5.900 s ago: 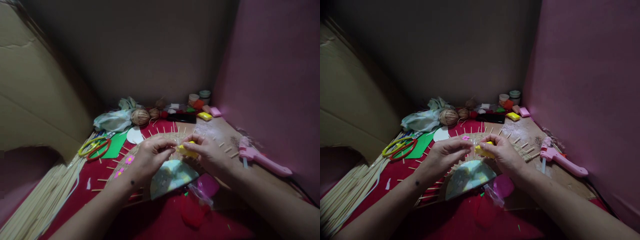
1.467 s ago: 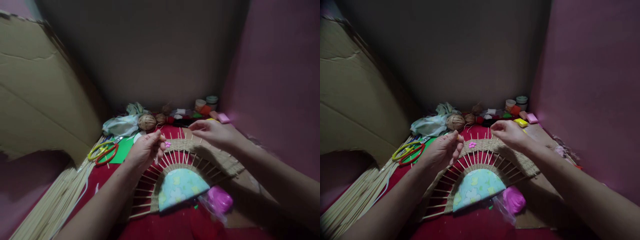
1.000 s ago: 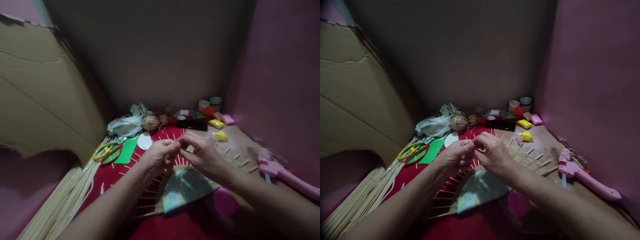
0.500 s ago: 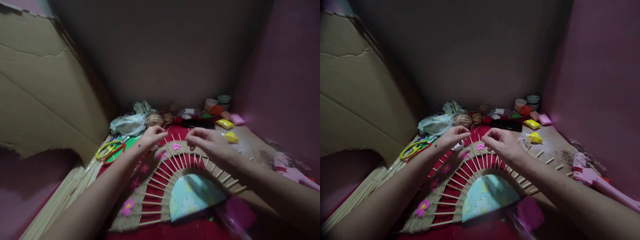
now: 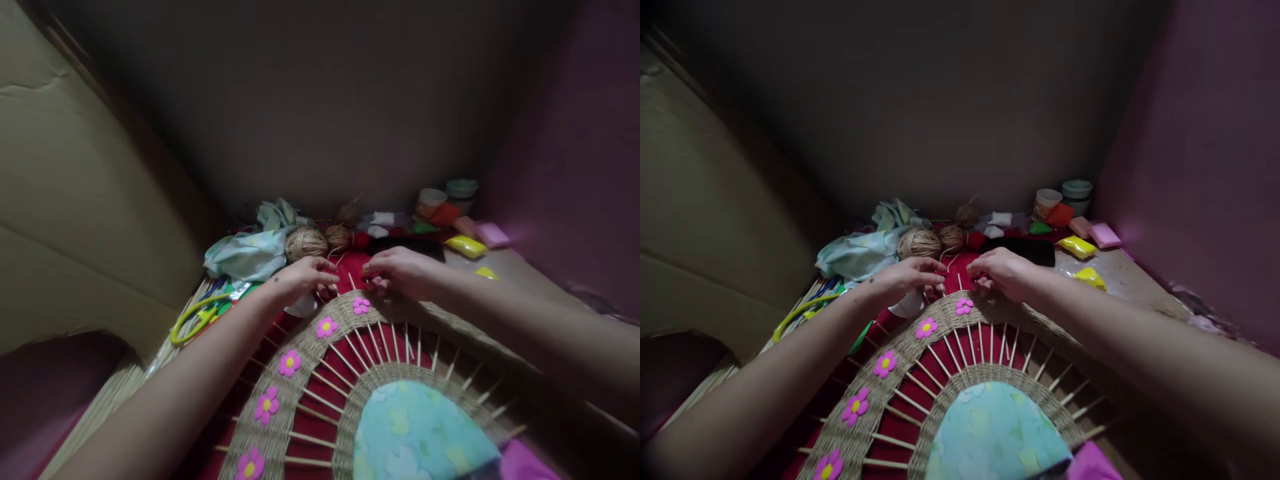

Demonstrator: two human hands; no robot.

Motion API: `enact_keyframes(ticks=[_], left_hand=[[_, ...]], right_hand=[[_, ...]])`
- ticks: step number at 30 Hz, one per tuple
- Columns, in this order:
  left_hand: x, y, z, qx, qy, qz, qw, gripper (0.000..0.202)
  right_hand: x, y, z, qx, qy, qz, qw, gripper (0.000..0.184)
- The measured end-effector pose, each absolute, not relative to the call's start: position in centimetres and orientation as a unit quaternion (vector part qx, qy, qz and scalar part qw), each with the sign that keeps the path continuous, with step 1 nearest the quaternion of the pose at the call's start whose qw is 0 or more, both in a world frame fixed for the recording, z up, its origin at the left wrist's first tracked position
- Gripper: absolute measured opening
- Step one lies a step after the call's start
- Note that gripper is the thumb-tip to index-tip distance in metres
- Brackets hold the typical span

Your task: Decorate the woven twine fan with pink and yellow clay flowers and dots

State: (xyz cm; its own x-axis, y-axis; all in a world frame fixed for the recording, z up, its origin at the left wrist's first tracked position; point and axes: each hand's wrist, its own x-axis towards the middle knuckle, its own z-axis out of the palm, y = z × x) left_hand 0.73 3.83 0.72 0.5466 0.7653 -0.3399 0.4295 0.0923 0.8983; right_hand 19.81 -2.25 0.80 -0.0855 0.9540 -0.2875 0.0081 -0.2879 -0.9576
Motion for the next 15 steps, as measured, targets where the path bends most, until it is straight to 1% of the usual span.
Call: enact_keyframes(ticks=[5, 8, 10, 15], left_hand=[[-0.2, 4.5, 1.4, 0.637, 0.405, 0.146, 0.64, 0.032], [-1.2, 5.7, 1.7, 0.604, 0.329, 0.157, 0.709, 0.037], [-1.9, 6.5, 1.6, 0.564, 0.267, 0.163, 0.764, 0.042], [-2.0, 6.5, -0.5, 0.418, 0.132, 0.118, 0.891, 0.076]], right_hand=[[18.8, -0.6, 1.4, -0.492, -0.432, 0.664, 0.36, 0.019], [18.5, -0.5, 2.7, -0.467, -0.432, 0.691, 0.345, 0.02], [18.5, -0.8, 3.8, -0.456, -0.434, 0.694, 0.35, 0.022], [18.4, -1.8, 5.4, -0.409, -0.463, 0.691, 0.376, 0.015]])
